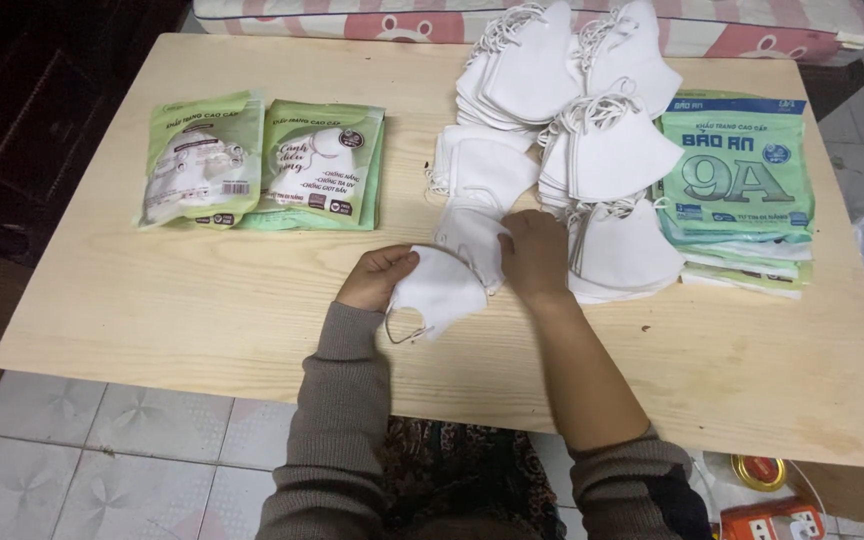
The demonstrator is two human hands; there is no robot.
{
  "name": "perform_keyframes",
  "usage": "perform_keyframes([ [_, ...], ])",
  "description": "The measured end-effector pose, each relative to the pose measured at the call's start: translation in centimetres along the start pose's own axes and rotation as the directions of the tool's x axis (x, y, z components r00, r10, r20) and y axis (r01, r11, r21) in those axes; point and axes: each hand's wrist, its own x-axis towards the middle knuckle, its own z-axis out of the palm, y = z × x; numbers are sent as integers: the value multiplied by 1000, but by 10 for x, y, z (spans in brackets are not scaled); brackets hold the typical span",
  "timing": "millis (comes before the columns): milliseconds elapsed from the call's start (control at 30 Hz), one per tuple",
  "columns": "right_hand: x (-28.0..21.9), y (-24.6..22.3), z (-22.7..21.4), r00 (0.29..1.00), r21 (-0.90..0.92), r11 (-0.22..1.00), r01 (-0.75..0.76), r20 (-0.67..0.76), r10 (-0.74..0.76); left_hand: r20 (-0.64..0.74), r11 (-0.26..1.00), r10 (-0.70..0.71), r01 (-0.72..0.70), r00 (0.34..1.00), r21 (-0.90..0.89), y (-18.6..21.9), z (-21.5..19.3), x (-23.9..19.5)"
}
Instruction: Folding face masks and placing them into plastic packaging bags
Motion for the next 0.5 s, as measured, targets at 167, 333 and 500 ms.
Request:
perform_keyframes([
  [167,3,-9,-19,994,122,987,-108,21,106,-66,999,13,-10,998,38,13,7,-4],
  [333,1,-12,-65,940,486,828,-279,-38,339,-107,999,33,-28,994,41,19,12,-7],
  [500,9,-47,-105,910,906,225,-359,286,301,-104,999,26,-23,994,26,9,9,1],
])
